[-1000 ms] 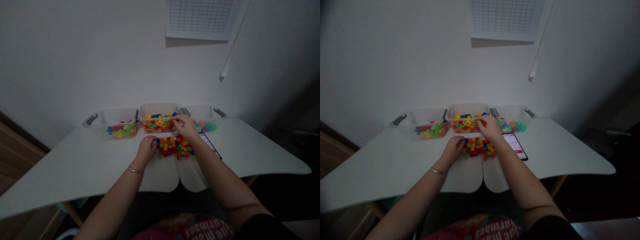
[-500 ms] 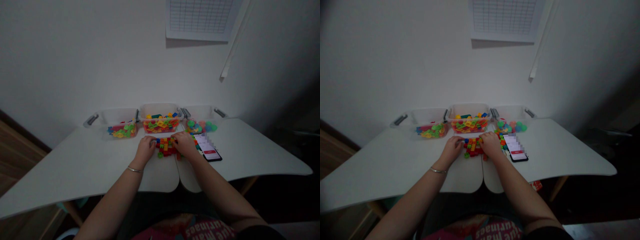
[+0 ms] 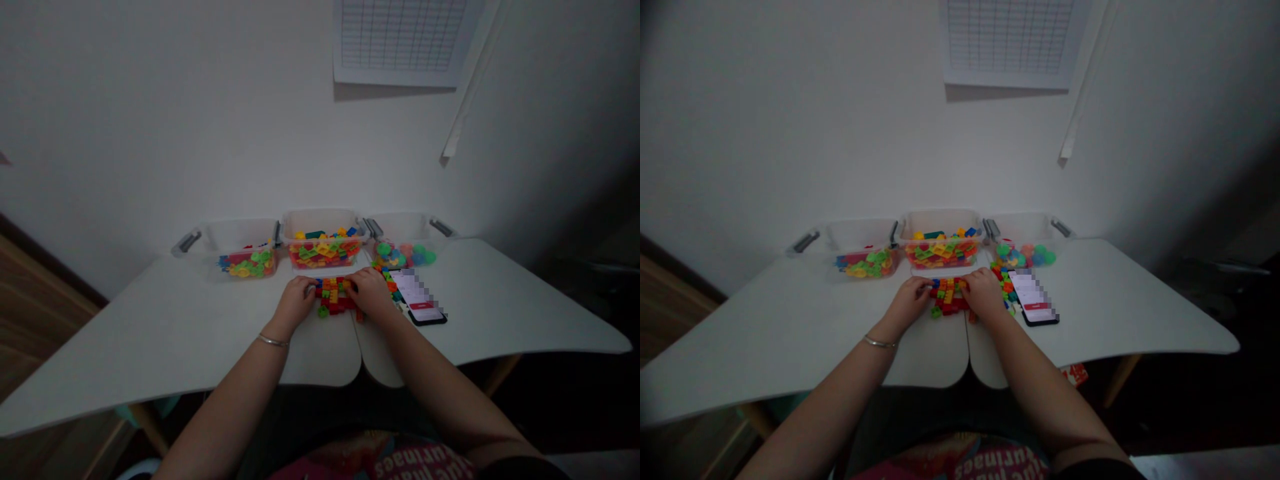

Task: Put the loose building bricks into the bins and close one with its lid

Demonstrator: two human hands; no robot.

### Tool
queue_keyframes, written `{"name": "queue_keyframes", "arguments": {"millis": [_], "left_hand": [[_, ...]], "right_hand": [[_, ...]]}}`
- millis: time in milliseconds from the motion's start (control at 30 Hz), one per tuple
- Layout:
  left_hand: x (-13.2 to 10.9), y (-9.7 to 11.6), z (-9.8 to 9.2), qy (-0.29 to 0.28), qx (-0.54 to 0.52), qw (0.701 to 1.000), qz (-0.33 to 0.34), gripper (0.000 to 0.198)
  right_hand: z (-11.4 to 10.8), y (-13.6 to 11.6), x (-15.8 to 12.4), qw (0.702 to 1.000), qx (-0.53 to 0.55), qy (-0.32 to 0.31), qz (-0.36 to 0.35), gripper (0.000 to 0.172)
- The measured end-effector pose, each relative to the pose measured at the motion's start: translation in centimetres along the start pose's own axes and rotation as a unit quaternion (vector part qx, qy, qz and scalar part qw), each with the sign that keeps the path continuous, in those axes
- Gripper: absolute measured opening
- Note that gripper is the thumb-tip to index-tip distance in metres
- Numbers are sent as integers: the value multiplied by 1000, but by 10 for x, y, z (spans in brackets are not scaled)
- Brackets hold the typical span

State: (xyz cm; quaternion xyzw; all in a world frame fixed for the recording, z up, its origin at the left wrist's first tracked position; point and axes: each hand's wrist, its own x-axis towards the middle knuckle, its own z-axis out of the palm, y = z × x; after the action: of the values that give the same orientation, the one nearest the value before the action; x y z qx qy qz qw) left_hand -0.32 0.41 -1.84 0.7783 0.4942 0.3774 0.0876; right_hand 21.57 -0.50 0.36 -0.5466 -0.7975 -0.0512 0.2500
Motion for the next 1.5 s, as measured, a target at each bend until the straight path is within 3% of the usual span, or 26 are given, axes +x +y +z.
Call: {"name": "queue_keyframes", "arguments": {"millis": [200,367,633,900,1133,1500], "left_hand": [[0,1,0,-1,-8,1000,-7,21],[-1,-1,-1,25,-10,999,-26,21],[2,0,-8,75,-4,994,-79,22],[2,-1,-12,98,-20,990,-100,21],[3,-5,-9,102,-24,989,-102,21],[4,-6,-5,62,-20,996,-59,18]], "right_hand": [[-10,3,7,991,104,74,32,25],[-32,9,28,962,191,189,53,24],[-53,9,67,919,278,270,73,31],[-43,4,97,958,202,192,62,24],[-35,1,98,989,86,96,78,27],[-39,-9,88,996,-22,84,10,32]]}}
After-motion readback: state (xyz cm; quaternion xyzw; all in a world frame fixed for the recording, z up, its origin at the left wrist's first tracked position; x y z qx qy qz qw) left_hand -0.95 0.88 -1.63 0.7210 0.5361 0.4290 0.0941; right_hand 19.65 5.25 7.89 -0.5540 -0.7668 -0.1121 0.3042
